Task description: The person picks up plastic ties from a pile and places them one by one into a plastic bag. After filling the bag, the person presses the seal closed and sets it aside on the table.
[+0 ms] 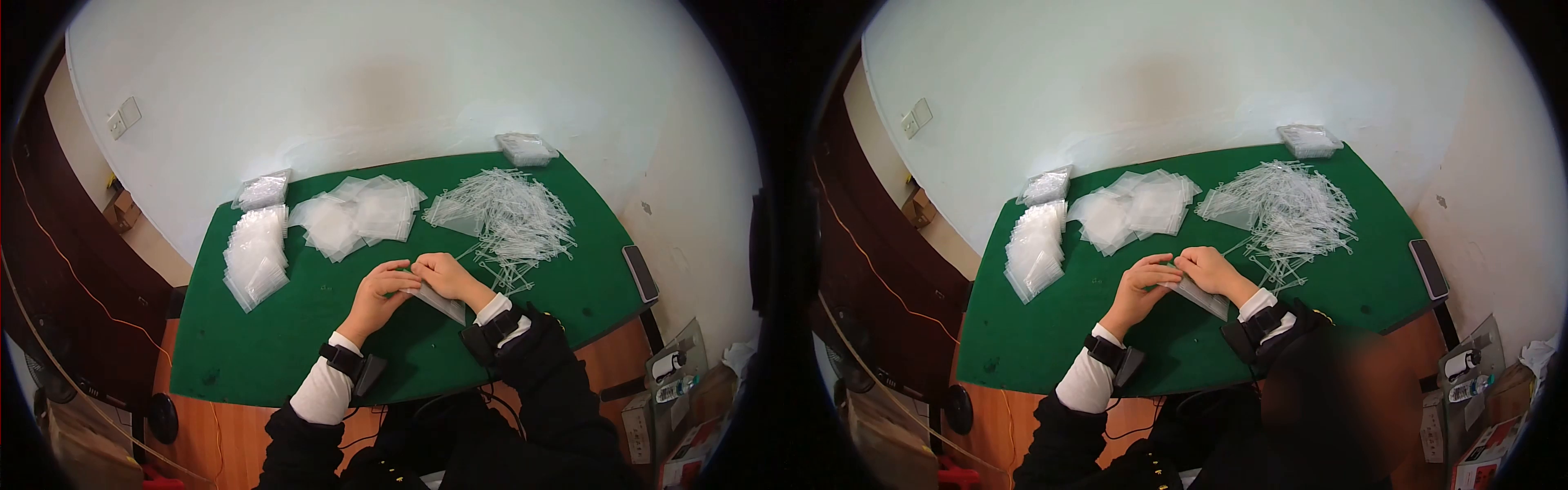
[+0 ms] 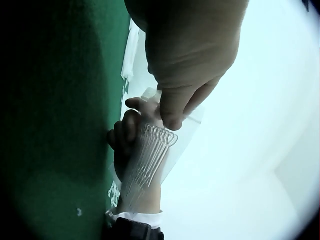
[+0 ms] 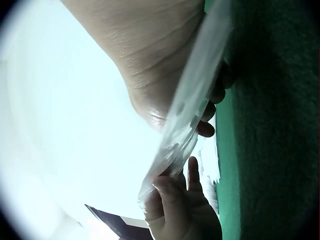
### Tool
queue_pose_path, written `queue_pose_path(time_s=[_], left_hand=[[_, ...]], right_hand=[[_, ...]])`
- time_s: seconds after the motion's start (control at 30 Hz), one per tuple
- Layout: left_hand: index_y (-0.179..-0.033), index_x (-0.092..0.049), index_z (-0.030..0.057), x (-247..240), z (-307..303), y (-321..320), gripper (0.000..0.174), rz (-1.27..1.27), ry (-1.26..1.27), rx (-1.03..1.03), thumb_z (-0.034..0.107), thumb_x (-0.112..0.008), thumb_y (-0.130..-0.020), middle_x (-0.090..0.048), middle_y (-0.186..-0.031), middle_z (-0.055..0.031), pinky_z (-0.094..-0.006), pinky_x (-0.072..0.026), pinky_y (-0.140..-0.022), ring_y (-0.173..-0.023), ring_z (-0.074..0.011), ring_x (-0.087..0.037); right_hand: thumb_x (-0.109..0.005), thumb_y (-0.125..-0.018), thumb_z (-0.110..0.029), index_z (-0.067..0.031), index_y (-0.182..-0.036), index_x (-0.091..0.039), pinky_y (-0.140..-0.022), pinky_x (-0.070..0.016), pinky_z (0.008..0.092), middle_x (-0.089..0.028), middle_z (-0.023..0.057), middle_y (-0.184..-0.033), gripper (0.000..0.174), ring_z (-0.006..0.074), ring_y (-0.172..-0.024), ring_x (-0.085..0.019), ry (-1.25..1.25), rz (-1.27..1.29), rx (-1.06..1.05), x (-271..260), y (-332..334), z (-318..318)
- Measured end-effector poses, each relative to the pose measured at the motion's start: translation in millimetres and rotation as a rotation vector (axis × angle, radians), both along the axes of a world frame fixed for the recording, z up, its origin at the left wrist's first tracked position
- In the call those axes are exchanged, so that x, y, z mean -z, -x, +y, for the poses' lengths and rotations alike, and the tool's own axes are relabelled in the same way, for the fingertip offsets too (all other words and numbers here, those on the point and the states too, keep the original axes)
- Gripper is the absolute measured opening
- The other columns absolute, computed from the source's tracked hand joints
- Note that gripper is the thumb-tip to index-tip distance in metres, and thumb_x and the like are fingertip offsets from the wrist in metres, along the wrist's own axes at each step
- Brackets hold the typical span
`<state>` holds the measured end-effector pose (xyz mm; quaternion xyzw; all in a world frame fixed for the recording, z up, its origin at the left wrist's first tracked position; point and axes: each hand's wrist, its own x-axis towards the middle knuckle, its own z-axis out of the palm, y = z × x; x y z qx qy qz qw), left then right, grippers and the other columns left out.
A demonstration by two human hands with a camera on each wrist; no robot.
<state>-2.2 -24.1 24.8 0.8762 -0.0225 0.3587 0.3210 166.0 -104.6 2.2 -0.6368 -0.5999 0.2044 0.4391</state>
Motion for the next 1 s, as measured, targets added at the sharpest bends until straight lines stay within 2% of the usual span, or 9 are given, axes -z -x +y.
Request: queue_pose_path(time_s=[0.1,0.13,0.23,0.3,0.4,0.53,0.7,0.8,1.0], left_hand=[[-0.084,-0.065,0.0030,2,-3,0,0.012,-0.018,0.257,0.003,0.001,-0.063,-0.073,-0.064,-0.080,-0.0058,-0.0301,-0.0474,-0.076,-0.083,-0.0198,-0.060],[-0.084,-0.065,0.0030,3,-2,0,0.012,-0.018,0.257,0.003,0.001,-0.063,-0.073,-0.064,-0.080,-0.0058,-0.0301,-0.0474,-0.076,-0.083,-0.0198,-0.060],[-0.082,-0.062,-0.0008,6,3,3,0.006,-0.002,0.330,-0.156,0.003,-0.059,-0.080,-0.061,-0.072,-0.0042,-0.0243,-0.0485,-0.063,-0.067,-0.0125,-0.059],[-0.082,-0.061,-0.0017,7,4,3,0.007,0.002,0.430,-0.192,0.005,-0.058,-0.081,-0.060,-0.070,-0.0045,-0.0238,-0.0476,-0.059,-0.063,-0.0118,-0.058],[-0.081,-0.059,-0.0033,10,8,3,0.011,0.008,0.633,-0.266,0.007,-0.056,-0.083,-0.059,-0.065,-0.0052,-0.0227,-0.0459,-0.052,-0.056,-0.0104,-0.057],[-0.081,-0.058,-0.0040,16,18,4,0.013,0.053,0.734,-0.327,0.009,-0.055,-0.084,-0.057,-0.062,-0.0033,-0.0219,-0.0443,-0.047,-0.050,-0.0087,-0.054],[-0.079,-0.058,-0.0032,17,18,5,0.014,0.093,0.696,-0.376,0.010,-0.056,-0.084,-0.056,-0.060,-0.0030,-0.0221,-0.0437,-0.046,-0.050,-0.0088,-0.054],[-0.079,-0.058,-0.0028,19,19,5,0.015,0.109,0.684,-0.388,0.011,-0.056,-0.084,-0.056,-0.059,-0.0026,-0.0222,-0.0429,-0.046,-0.049,-0.0085,-0.053],[-0.076,-0.058,-0.0019,30,25,3,0.017,0.127,0.602,-0.414,0.013,-0.056,-0.083,-0.055,-0.058,-0.0023,-0.0229,-0.0405,-0.047,-0.048,-0.0082,-0.051]], right_hand=[[-0.051,-0.084,-0.023,0.0012,-0.071,-0.055,-0.050,-0.0369,0.0294,-0.050,0.0081,-0.056,0.028,0.0128,-0.052,-0.046,-0.056,0.009,0.018,6,0,2],[-0.052,-0.083,-0.026,0.0017,-0.070,-0.055,-0.049,-0.0364,0.0311,-0.050,0.0105,-0.054,0.031,0.0145,-0.051,-0.046,-0.083,0.013,0.026,8,-1,3],[-0.052,-0.084,-0.029,0.0005,-0.071,-0.057,-0.048,-0.0373,0.0294,-0.051,0.0080,-0.055,0.033,0.0126,-0.051,-0.048,-0.080,0.096,0.033,17,-10,10],[-0.052,-0.085,-0.031,-0.0002,-0.072,-0.057,-0.048,-0.0378,0.0285,-0.052,0.0067,-0.056,0.034,0.0116,-0.052,-0.048,-0.078,0.139,0.037,8,-10,9],[-0.047,-0.088,-0.023,-0.0017,-0.083,-0.061,-0.054,-0.0427,0.0234,-0.059,0.0015,-0.070,0.026,0.0097,-0.058,-0.052,0.068,0.857,-0.116,-8,-9,-1],[-0.046,-0.088,-0.025,-0.0029,-0.085,-0.060,-0.051,-0.0424,0.0218,-0.058,0.0013,-0.072,0.026,0.0082,-0.059,-0.052,0.153,0.652,-0.142,-16,-7,-6],[-0.050,-0.086,-0.022,-0.0029,-0.079,-0.060,-0.048,-0.0403,0.0206,-0.056,0.0002,-0.066,0.022,0.0073,-0.054,-0.050,0.096,0.728,-0.060,-16,-6,-6],[-0.060,-0.081,-0.022,-0.0009,-0.069,-0.058,-0.047,-0.0377,0.0216,-0.055,-0.0001,-0.059,0.024,0.0073,-0.051,-0.047,0.096,0.388,0.006,-7,-8,-4],[-0.062,-0.076,-0.014,0.0008,-0.066,-0.057,-0.047,-0.0375,0.0248,-0.054,0.0021,-0.056,0.018,0.0087,-0.050,-0.047,0.039,0.297,0.112,1,-10,-1]])
